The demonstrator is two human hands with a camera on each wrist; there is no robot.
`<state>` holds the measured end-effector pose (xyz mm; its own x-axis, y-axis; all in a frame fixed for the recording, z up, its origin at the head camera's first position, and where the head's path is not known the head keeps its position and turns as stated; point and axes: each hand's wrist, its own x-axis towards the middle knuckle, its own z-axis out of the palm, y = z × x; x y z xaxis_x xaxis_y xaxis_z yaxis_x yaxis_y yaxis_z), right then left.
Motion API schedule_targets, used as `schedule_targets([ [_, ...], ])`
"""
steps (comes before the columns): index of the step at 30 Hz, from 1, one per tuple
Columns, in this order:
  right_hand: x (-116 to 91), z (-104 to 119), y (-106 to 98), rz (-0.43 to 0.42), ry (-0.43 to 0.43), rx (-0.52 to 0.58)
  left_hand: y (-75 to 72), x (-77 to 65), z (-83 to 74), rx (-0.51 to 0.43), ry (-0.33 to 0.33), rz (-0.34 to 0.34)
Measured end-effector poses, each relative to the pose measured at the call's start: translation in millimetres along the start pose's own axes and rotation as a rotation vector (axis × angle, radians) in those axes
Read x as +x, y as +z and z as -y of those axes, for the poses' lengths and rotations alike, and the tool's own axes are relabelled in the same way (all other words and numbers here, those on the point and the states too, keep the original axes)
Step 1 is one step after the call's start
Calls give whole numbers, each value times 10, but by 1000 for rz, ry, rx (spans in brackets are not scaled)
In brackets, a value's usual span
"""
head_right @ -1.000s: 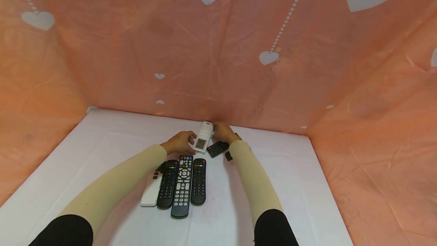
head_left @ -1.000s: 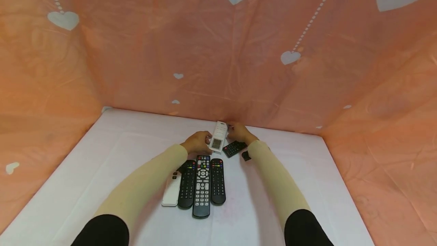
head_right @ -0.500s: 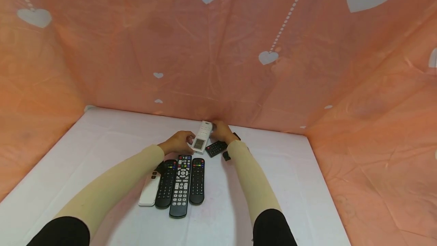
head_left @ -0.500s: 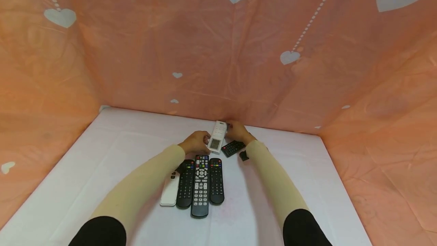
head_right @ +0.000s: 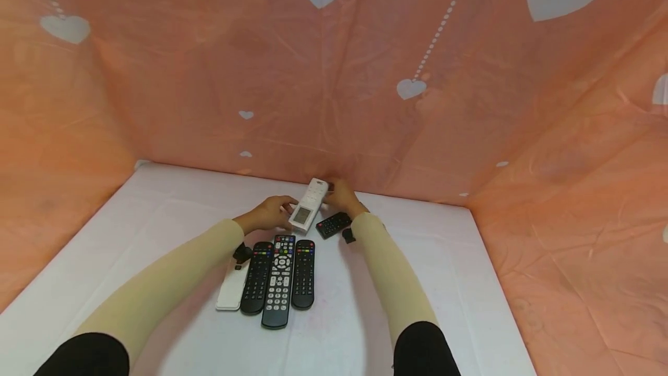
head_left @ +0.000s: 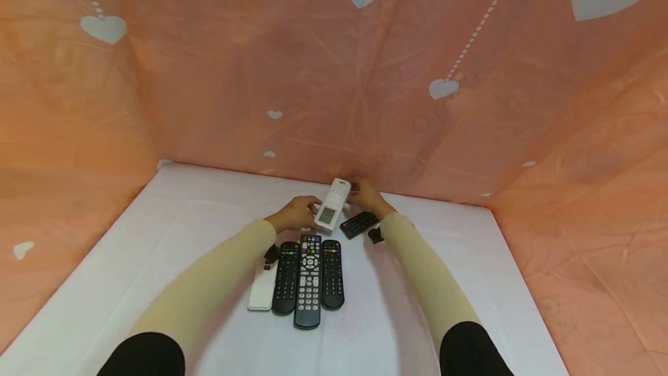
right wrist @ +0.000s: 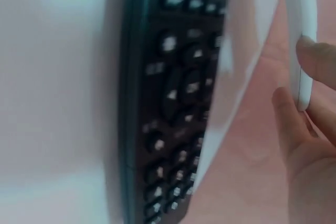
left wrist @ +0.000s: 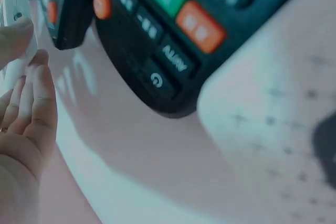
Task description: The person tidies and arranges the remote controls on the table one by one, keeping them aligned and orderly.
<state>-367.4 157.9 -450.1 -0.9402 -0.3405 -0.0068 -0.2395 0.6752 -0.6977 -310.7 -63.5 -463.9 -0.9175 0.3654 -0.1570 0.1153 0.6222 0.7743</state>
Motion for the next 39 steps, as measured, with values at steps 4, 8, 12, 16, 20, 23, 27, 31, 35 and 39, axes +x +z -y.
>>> schedule_targets([
  [4, -64, 40, -32, -1, 36, 50, -23, -74, 20, -6, 27, 0],
  [8, -137, 61, -52, 7, 65, 95, -42, -169, 11, -51, 42, 13],
  [12, -224, 100, -82, 17, 26, 108, -69, -259, 3, -81, 58, 36],
  [16, -339, 144, -126, 49, 8, 117, -91, -344, 15, -114, 71, 66],
  [20, -462, 147, -167, 86, 12, 144, -110, -428, 34, -151, 111, 85],
  [23, -545, 126, -181, 90, -9, 170, -115, -490, 31, -171, 139, 89],
  [27, -638, 97, -178, 89, -26, 234, -106, -565, 10, -171, 135, 85],
  [31, -729, 103, -187, 76, -18, 244, -98, -606, 0, -199, 135, 66],
  [35, -804, 115, -214, 28, -18, 196, -88, -613, -24, -291, 128, 45],
  [39, -863, 109, -248, -22, -14, 187, -76, -596, -44, -350, 115, 20],
])
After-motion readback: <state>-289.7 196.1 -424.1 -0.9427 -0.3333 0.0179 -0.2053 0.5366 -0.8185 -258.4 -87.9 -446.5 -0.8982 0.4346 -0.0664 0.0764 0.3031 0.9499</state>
